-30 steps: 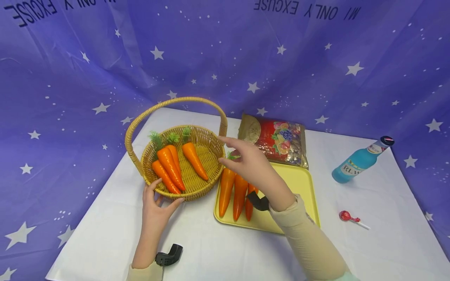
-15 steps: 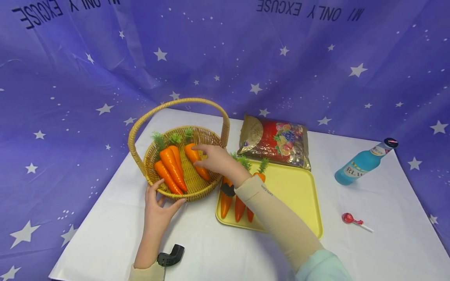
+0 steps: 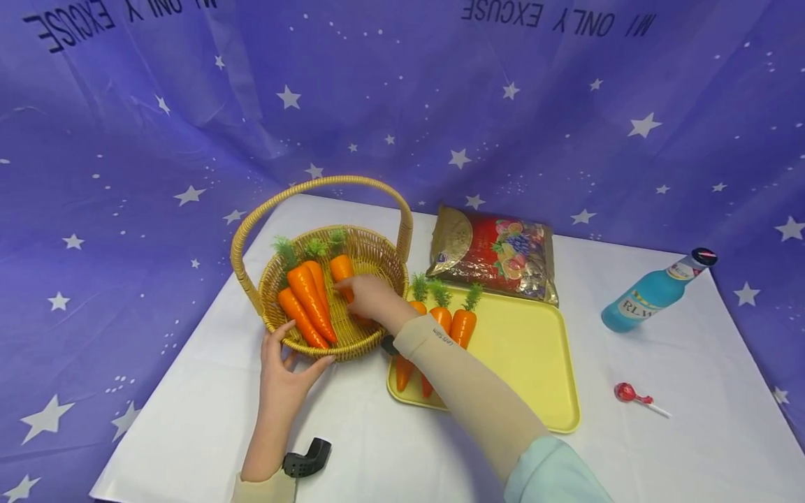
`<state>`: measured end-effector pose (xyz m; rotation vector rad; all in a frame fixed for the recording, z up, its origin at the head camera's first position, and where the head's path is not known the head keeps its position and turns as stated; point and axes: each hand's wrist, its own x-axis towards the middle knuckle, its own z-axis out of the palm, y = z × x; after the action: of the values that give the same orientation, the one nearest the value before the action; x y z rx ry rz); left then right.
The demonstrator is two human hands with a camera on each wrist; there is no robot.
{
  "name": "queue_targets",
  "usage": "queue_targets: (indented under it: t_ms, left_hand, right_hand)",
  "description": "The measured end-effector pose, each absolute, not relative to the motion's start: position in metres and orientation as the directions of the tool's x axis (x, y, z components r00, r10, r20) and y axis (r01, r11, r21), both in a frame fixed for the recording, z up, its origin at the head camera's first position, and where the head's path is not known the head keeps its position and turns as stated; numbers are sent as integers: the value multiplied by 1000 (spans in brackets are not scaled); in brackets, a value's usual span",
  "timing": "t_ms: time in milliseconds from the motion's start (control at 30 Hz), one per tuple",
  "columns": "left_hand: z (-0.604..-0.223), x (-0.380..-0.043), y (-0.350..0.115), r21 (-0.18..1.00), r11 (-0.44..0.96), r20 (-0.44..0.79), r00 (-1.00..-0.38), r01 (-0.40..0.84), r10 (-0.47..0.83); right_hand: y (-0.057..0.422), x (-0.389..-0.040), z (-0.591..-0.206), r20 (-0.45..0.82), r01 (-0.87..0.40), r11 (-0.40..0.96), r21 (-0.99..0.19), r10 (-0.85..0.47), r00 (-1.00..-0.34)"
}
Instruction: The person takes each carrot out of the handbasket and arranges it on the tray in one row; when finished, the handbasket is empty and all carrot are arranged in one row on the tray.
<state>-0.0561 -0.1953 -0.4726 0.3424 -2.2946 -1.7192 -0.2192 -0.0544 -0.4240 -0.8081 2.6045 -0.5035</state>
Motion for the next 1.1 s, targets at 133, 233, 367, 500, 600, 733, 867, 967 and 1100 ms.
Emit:
queue_targets:
  t_ms: [133,233,367,500,600,733,867,967,1100]
  left_hand:
    - [-473,-57,-194,961,274,62,-941,-33,-333]
    - [-472,-56,-193,962,271,55,-943,-39,-329]
    - [-472,-56,-193,962,268,48,-944,-44,-327]
    - [-471,-57,-194,963,264,36,-944,-55,-328]
    - [-471,-57,-194,963,262,28,-944,-63,-329]
    - [-472,-56,-195,961,271,35,-944,-58,-328]
    - [-473,-56,-195,960,273,38,-944,-56,-328]
    - [-473,-56,-195,962,268,32,-945,-60,-326]
    - [-471,-56,-194,964,258,22,-946,-66,-323]
  right_hand:
    - [-51,-220,-424,-228,-441,760,-477,-592,-773]
    - [-48,-219,-421,-219,-427,737,-524,-600,-769]
    - [-43,-217,-415,-187,-415,691,-591,-618,-763]
    - [-36,-215,-406,-149,-402,643,-653,-629,-763]
    - [-31,-213,-401,-122,-396,611,-685,-632,-765]
    - [-25,-210,-394,-79,-395,559,-729,-642,-763]
    - [-17,-205,-387,-53,-379,510,-772,-646,-761]
    - [-8,-199,-380,-44,-355,477,-804,-644,-764]
    - [5,-191,-371,-40,-328,454,-829,-633,-773]
